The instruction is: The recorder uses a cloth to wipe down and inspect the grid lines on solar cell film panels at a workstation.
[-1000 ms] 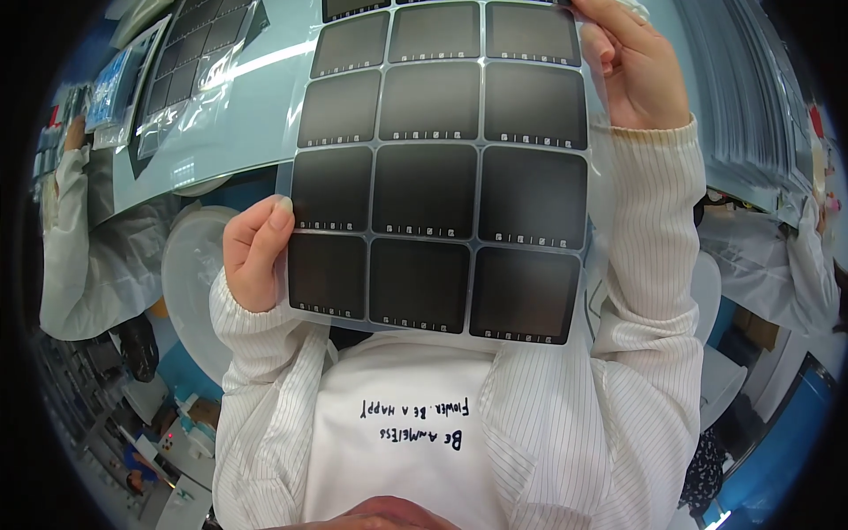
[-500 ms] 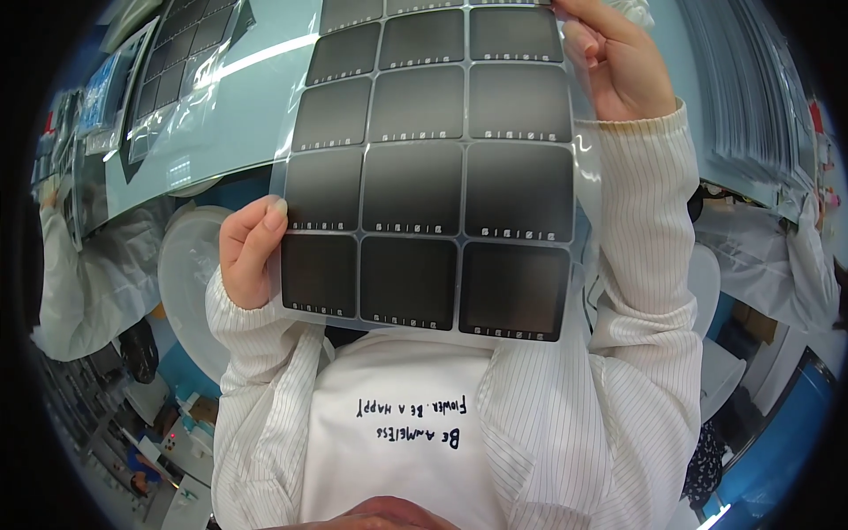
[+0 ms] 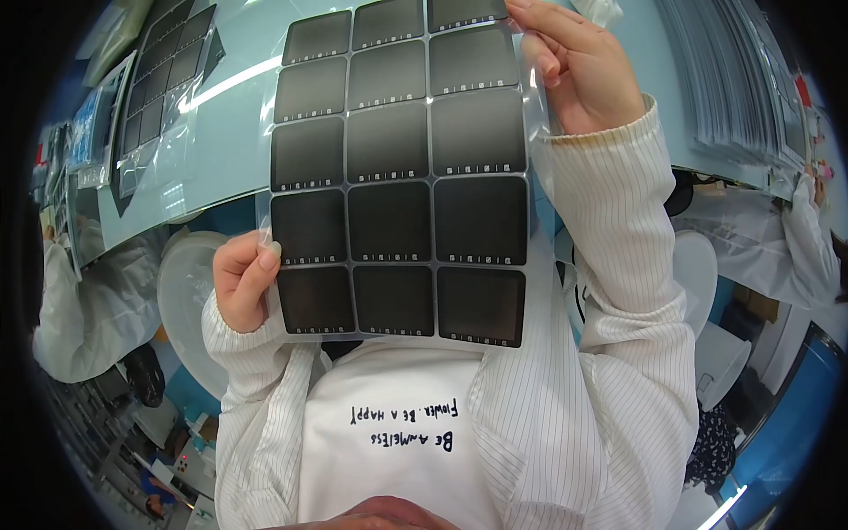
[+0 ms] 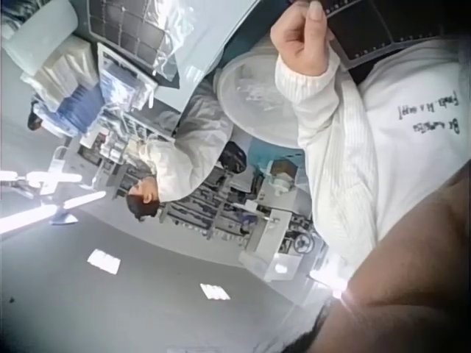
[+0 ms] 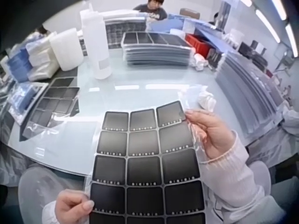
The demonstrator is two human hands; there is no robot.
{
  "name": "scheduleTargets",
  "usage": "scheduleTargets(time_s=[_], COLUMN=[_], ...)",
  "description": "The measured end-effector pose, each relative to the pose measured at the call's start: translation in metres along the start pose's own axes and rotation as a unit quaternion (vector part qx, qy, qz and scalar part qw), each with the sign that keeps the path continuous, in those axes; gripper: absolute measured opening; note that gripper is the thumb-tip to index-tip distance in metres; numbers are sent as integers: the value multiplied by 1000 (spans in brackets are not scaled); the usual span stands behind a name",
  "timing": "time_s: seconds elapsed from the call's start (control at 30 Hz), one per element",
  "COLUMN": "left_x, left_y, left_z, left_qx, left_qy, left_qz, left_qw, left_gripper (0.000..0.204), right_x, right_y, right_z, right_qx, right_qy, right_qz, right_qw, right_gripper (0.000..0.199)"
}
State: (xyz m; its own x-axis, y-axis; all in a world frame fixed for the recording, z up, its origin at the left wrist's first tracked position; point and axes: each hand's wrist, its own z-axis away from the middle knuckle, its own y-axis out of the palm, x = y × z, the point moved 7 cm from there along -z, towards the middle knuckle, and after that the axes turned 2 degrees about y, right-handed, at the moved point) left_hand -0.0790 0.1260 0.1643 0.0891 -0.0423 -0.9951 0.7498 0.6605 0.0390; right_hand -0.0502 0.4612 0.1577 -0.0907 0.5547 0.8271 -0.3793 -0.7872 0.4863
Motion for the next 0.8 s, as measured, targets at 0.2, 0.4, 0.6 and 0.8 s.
scheduleTargets(time_s=[0.2,0.4,0.6,0.8], left_x=[-1,1,3,1], left_y=[-1,1,2,3], left_z=[2,2,6,3], left_qx=[23,50,70,70], left_qy=[10,41,46,42], left_qz=[-17,-20,-11,-33], left_qw=[1000,998,996,996], left_gripper=[31,26,24,24], right_x=[2,12,20,22], right_y=[-3,14,16,21], right_z=[7,25,41,42], right_qx=[-20,-38,-59,-65], right_qy=[-13,-65,-90,-105], right_qz=[-4,31,71,86], right_qw=[1000,997,992,989], right_gripper=[18,22,21,22])
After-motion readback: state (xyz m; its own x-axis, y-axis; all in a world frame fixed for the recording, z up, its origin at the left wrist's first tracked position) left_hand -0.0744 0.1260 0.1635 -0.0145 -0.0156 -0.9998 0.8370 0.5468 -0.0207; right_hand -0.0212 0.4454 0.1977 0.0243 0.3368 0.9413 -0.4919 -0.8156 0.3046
